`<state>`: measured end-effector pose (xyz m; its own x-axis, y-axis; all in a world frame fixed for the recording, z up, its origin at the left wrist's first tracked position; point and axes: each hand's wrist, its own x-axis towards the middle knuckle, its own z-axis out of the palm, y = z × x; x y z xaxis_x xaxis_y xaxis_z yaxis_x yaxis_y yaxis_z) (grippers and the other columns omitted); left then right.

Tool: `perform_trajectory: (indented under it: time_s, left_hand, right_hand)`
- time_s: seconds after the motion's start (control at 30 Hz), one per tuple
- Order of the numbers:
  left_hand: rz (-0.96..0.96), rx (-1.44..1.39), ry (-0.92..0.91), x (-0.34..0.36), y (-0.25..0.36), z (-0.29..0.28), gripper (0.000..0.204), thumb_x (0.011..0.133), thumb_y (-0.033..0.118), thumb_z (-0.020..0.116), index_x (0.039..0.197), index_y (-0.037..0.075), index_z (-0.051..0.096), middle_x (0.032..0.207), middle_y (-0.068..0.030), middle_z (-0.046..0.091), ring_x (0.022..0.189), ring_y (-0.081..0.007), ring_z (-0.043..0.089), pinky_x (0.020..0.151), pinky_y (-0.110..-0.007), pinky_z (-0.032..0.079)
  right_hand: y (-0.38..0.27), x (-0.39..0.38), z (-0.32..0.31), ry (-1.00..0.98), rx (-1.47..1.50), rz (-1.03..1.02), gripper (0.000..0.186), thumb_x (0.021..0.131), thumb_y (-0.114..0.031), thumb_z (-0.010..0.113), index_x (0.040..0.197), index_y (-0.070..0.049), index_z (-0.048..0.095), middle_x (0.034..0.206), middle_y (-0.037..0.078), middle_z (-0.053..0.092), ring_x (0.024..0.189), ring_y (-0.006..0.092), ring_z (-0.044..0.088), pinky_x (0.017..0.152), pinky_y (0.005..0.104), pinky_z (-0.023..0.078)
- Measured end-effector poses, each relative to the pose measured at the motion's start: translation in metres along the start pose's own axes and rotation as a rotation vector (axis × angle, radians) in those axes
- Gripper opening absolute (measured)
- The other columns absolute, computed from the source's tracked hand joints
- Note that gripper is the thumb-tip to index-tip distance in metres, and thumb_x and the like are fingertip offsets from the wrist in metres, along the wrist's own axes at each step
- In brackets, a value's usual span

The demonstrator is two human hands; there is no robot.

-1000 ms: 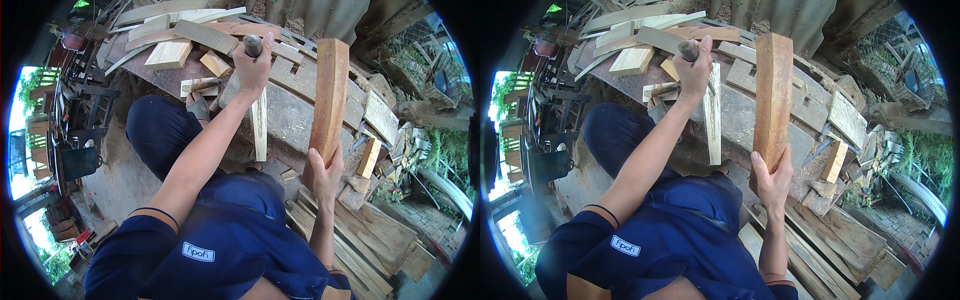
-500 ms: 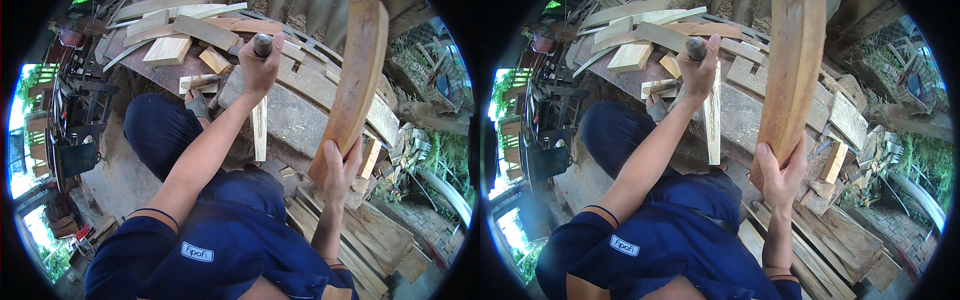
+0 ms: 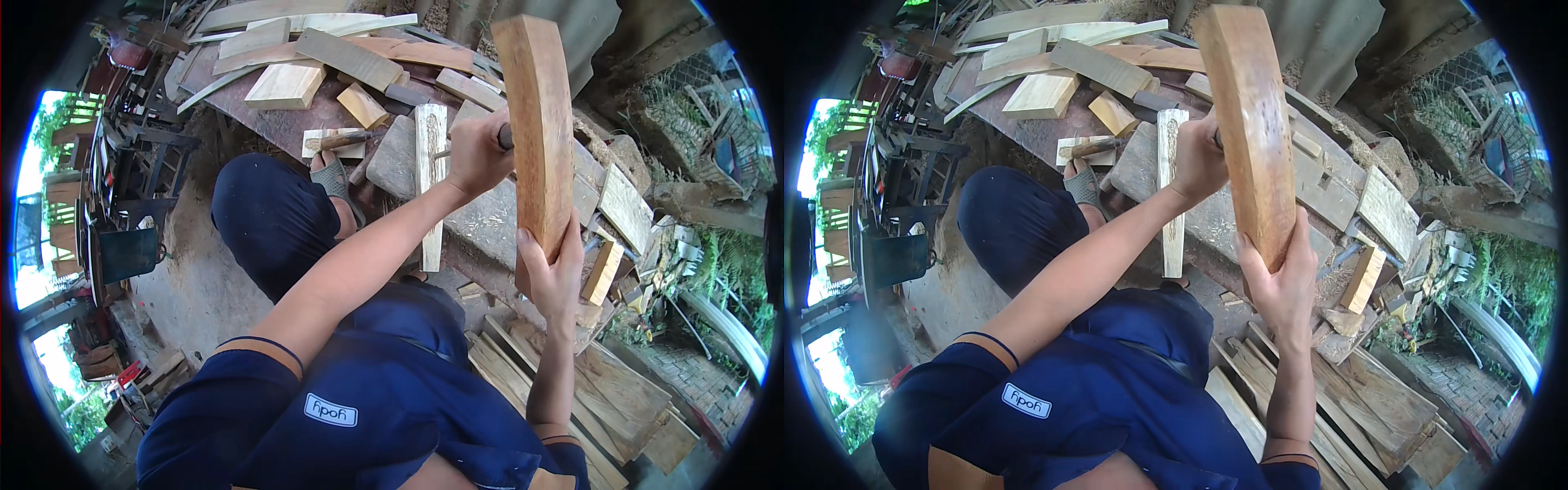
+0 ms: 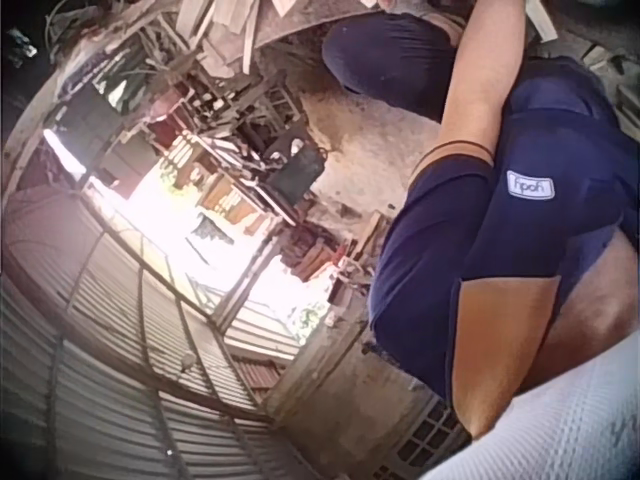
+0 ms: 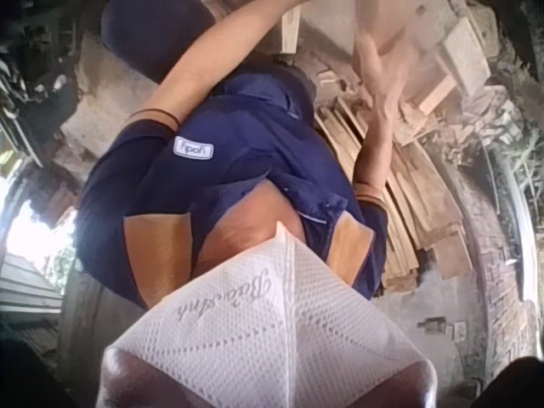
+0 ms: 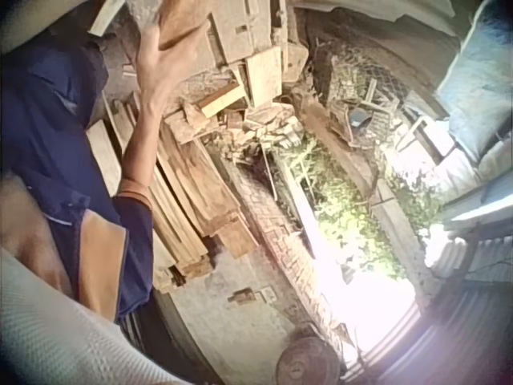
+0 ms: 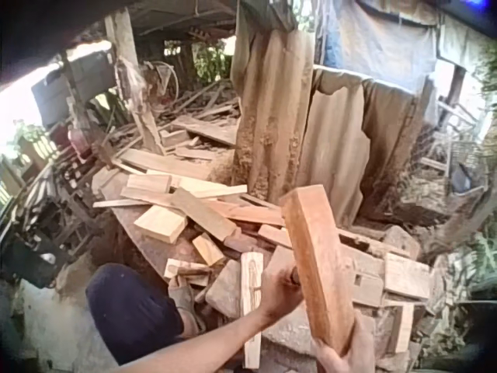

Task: Use a chisel and a wooden mallet to carve a groove into a piece of wood on a workbench.

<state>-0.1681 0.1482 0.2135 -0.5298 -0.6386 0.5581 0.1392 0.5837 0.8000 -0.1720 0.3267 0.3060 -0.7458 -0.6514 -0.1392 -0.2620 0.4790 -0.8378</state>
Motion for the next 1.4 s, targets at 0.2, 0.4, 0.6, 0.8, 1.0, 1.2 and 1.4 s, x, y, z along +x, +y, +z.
perform_trajectory:
  time_s: [0.2,0.4,0.6,0.8,1.0,1.2,1.4]
  left_hand:
    - [-0.021,0.022,-0.022,0.001,0.002,0.0,0.026,0.076,0.015,0.077,0.071,0.005,0.054,0.059,-0.013,0.053,0.051,-0.0312,0.055,0.047,-0.035,0.041]
    - [0.024,0.003,-0.087,0.003,-0.002,-0.009,0.015,0.084,0.02,0.071,0.08,0.008,0.064,0.063,-0.0143,0.06,0.055,-0.0293,0.062,0.052,-0.034,0.047]
    - [-0.389,-0.291,0.266,0.045,-0.054,-0.053,0.032,0.092,0.019,0.067,0.065,0.012,0.051,0.053,0.0038,0.049,0.043,-0.0065,0.045,0.041,-0.024,0.035]
    - [-0.472,-0.523,0.331,0.063,-0.037,-0.073,0.032,0.093,0.02,0.066,0.069,0.011,0.046,0.05,0.0055,0.039,0.039,-0.0043,0.033,0.037,-0.023,0.029]
    - [-0.445,-0.466,0.268,0.04,-0.027,-0.059,0.032,0.092,0.022,0.067,0.069,0.012,0.047,0.05,0.0061,0.039,0.04,-0.0029,0.033,0.037,-0.022,0.024]
    - [-0.405,-0.416,0.259,0.032,-0.029,-0.052,0.032,0.093,0.021,0.067,0.068,0.011,0.05,0.051,0.006,0.042,0.041,-0.0025,0.036,0.038,-0.021,0.025]
    - [-0.203,-0.176,0.183,0.019,-0.008,-0.034,0.041,0.091,0.022,0.069,0.059,0.003,0.051,0.05,0.0035,0.042,0.049,-0.0055,0.037,0.044,-0.027,0.029]
  right_hand:
    - [-0.003,-0.01,0.002,0.37,0.32,-0.193,0.053,0.078,-0.014,0.066,0.123,0.006,0.048,0.088,0.014,0.062,0.077,0.0209,0.062,0.071,0.0328,0.05]
    - [0.006,-0.005,0.0,0.05,0.008,-0.065,0.052,0.083,-0.027,0.07,0.118,0.005,0.049,0.093,0.02,0.065,0.083,0.0242,0.064,0.077,0.0372,0.05]
    - [0.026,-0.017,0.018,0.128,0.148,-0.045,0.053,0.085,-0.028,0.069,0.121,0.005,0.05,0.099,0.018,0.064,0.09,0.0224,0.061,0.082,0.0354,0.048]
    - [0.032,-0.031,0.018,0.163,0.208,-0.039,0.048,0.086,-0.024,0.068,0.12,0.004,0.05,0.098,0.014,0.063,0.089,0.0187,0.059,0.082,0.0336,0.048]
    - [0.04,-0.033,0.018,0.196,0.258,-0.016,0.047,0.086,-0.023,0.068,0.119,0.004,0.05,0.098,0.013,0.062,0.089,0.0179,0.058,0.082,0.0328,0.048]
    - [0.04,-0.037,0.019,0.181,0.263,0.031,0.049,0.086,-0.024,0.069,0.121,0.004,0.049,0.099,0.014,0.062,0.09,0.0184,0.058,0.083,0.0325,0.047]
    - [0.028,-0.026,0.006,0.188,0.252,-0.056,0.057,0.084,-0.024,0.071,0.128,0.005,0.047,0.105,0.013,0.061,0.095,0.0191,0.057,0.084,0.0326,0.047]
